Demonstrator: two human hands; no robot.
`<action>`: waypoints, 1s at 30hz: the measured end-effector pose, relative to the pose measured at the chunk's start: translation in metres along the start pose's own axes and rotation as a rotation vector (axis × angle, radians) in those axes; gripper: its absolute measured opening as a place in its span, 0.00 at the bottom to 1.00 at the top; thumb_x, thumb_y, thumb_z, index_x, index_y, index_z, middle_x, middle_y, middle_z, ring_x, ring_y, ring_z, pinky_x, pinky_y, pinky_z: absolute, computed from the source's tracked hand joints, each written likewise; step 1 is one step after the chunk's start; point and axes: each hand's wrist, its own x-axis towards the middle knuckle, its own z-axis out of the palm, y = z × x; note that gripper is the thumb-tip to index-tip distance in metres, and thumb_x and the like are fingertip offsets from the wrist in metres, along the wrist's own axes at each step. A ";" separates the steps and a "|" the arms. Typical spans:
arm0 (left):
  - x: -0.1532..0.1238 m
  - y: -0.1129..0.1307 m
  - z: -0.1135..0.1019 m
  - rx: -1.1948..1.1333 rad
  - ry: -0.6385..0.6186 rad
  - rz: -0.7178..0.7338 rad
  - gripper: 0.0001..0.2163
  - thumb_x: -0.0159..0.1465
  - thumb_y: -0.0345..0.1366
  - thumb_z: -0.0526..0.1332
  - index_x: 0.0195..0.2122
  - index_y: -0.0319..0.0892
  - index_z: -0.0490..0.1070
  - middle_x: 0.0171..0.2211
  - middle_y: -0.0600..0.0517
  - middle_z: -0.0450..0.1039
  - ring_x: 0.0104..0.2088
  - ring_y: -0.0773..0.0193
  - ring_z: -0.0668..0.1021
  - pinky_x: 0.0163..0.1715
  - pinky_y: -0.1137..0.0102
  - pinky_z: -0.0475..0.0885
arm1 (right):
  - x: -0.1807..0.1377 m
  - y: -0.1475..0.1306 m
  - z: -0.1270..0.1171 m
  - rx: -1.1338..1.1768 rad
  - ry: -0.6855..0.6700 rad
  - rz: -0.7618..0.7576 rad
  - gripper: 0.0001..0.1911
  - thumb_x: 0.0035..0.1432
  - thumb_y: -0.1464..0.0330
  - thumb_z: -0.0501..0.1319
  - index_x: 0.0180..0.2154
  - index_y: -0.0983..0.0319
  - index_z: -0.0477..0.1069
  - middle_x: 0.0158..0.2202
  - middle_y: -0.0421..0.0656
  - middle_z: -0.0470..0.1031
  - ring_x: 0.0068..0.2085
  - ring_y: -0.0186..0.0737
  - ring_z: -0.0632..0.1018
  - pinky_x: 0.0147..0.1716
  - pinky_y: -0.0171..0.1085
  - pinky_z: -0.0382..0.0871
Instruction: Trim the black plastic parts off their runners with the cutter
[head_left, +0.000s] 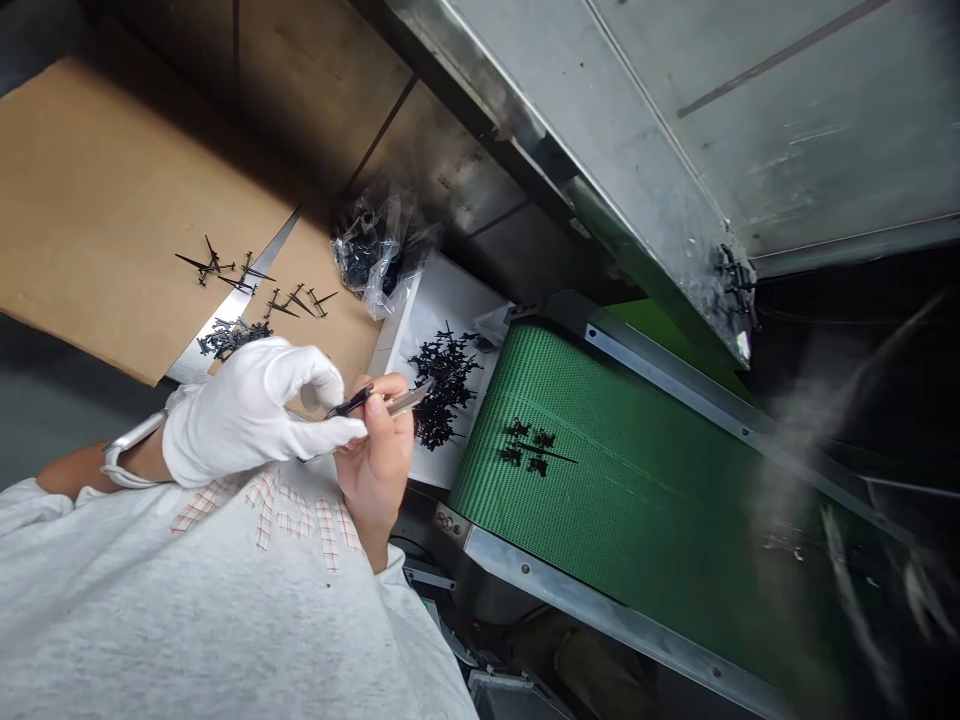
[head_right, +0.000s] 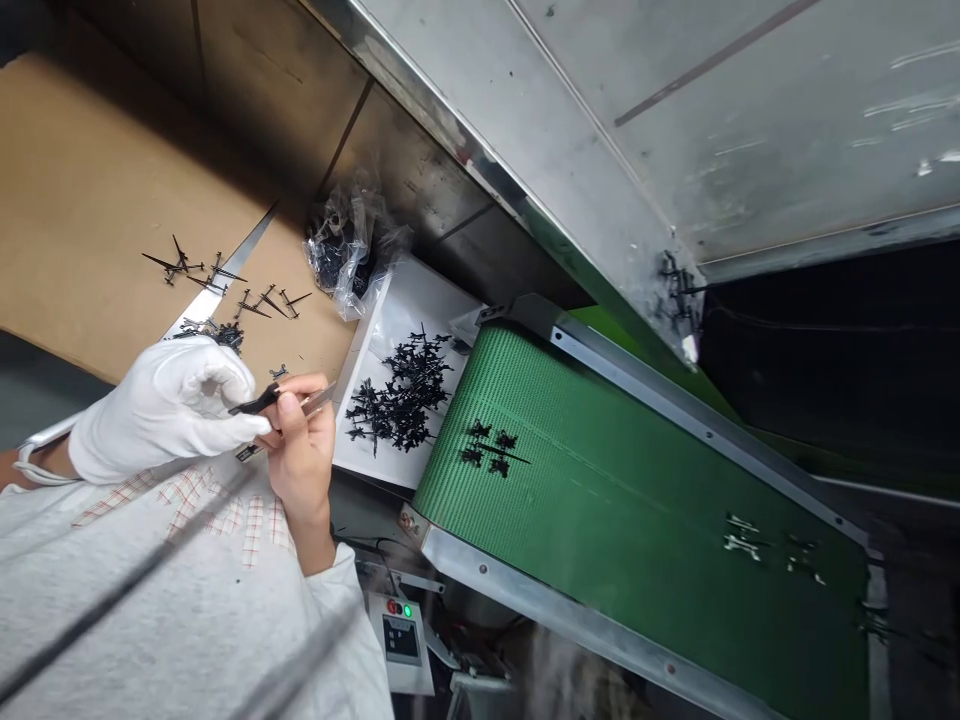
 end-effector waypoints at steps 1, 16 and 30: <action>0.000 0.001 0.000 0.000 0.019 -0.008 0.14 0.63 0.46 0.68 0.32 0.42 0.67 0.25 0.57 0.75 0.25 0.70 0.74 0.28 0.73 0.70 | 0.000 0.000 0.001 -0.001 0.005 -0.004 0.17 0.59 0.53 0.64 0.32 0.54 0.60 0.22 0.30 0.54 0.18 0.27 0.52 0.16 0.29 0.49; -0.064 -0.160 0.010 0.574 -0.499 -0.703 0.12 0.68 0.42 0.58 0.39 0.41 0.78 0.44 0.44 0.81 0.45 0.51 0.79 0.42 0.63 0.68 | 0.082 0.138 -0.066 -1.012 0.064 0.238 0.15 0.58 0.69 0.65 0.48 0.62 0.69 0.44 0.45 0.74 0.46 0.41 0.75 0.50 0.42 0.70; -0.049 -0.164 0.015 0.571 -0.579 -0.791 0.21 0.65 0.41 0.57 0.57 0.37 0.69 0.49 0.36 0.77 0.51 0.43 0.77 0.51 0.57 0.69 | 0.092 0.169 -0.072 -1.062 0.031 0.310 0.16 0.66 0.62 0.63 0.51 0.63 0.71 0.51 0.47 0.76 0.48 0.43 0.79 0.48 0.48 0.77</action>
